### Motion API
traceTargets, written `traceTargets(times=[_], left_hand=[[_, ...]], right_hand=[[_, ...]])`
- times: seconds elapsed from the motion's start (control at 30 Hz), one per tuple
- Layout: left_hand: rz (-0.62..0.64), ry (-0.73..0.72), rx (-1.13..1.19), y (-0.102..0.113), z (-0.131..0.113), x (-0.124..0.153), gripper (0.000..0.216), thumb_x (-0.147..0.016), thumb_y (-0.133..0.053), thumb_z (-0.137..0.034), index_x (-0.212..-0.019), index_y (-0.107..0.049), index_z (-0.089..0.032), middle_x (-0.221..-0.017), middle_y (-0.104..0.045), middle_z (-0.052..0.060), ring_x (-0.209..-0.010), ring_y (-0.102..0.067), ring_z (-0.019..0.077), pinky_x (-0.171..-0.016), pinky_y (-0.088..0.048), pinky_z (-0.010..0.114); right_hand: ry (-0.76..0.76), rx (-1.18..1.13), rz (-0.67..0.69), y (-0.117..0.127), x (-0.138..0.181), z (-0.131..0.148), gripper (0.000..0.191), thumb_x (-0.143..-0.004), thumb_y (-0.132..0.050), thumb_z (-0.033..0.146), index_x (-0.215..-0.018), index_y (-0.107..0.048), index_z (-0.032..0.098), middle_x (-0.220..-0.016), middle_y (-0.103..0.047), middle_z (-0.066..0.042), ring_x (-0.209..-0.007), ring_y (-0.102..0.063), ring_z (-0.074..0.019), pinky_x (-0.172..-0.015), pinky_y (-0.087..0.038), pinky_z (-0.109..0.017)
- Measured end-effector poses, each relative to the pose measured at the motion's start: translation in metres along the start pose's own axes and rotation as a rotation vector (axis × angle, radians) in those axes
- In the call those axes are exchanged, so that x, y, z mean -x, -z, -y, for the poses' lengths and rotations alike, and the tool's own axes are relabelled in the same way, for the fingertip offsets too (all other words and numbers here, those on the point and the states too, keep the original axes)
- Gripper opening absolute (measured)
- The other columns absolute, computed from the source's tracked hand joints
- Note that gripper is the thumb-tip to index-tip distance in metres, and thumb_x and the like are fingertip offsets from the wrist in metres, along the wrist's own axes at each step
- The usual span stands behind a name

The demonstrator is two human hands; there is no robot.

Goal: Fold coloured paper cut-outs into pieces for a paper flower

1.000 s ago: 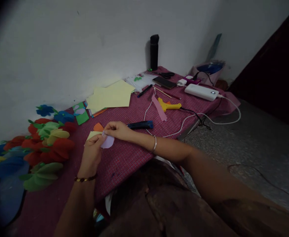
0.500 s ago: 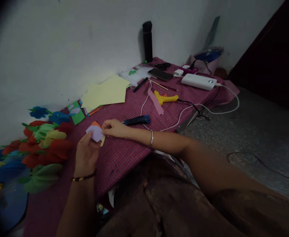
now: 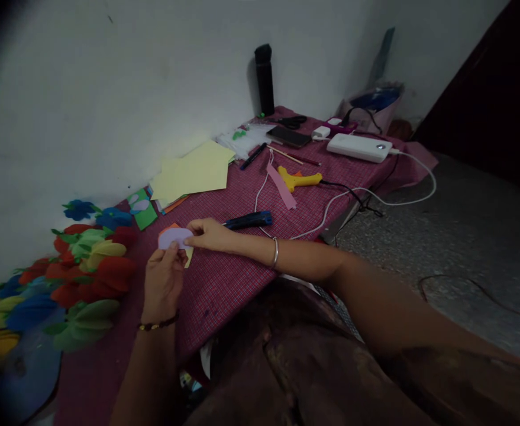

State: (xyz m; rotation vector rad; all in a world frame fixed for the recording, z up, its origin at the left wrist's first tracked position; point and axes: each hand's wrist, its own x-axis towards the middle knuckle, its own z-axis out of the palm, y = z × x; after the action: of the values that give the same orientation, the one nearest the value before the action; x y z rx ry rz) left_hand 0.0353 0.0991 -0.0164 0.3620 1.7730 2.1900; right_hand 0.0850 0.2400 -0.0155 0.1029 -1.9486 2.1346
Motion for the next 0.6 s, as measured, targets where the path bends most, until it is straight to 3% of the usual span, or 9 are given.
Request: traceTargets(times=[0.27, 0.6], left_hand=[[-0.098, -0.319, -0.424, 0.002, -0.009, 0.010, 0.025, -0.071, -0.071, -0.036, -0.061, -0.059, -0.017, -0.058, -0.050, -0.006, -0.056, -0.043, 0.0078, -0.056, -0.035, 0.021], [-0.088, -0.361, -0.431, 0.004, -0.013, 0.013, 0.034, -0.083, -0.058, -0.040, -0.059, -0.056, -0.016, -0.056, -0.049, -0.004, -0.056, -0.043, 0.0086, -0.056, -0.033, 0.021]], right_hand=[[-0.018, 0.041, -0.026, 0.000, 0.003, 0.004, 0.020, -0.069, -0.064, 0.030, -0.068, -0.051, 0.014, -0.060, -0.048, 0.006, -0.056, -0.042, -0.0074, -0.052, -0.031, -0.020], [-0.064, 0.017, -0.030, -0.001, 0.003, 0.002, 0.015, -0.072, -0.061, 0.026, -0.072, -0.052, 0.015, -0.057, -0.051, 0.007, -0.049, -0.044, -0.0068, -0.047, -0.032, -0.020]])
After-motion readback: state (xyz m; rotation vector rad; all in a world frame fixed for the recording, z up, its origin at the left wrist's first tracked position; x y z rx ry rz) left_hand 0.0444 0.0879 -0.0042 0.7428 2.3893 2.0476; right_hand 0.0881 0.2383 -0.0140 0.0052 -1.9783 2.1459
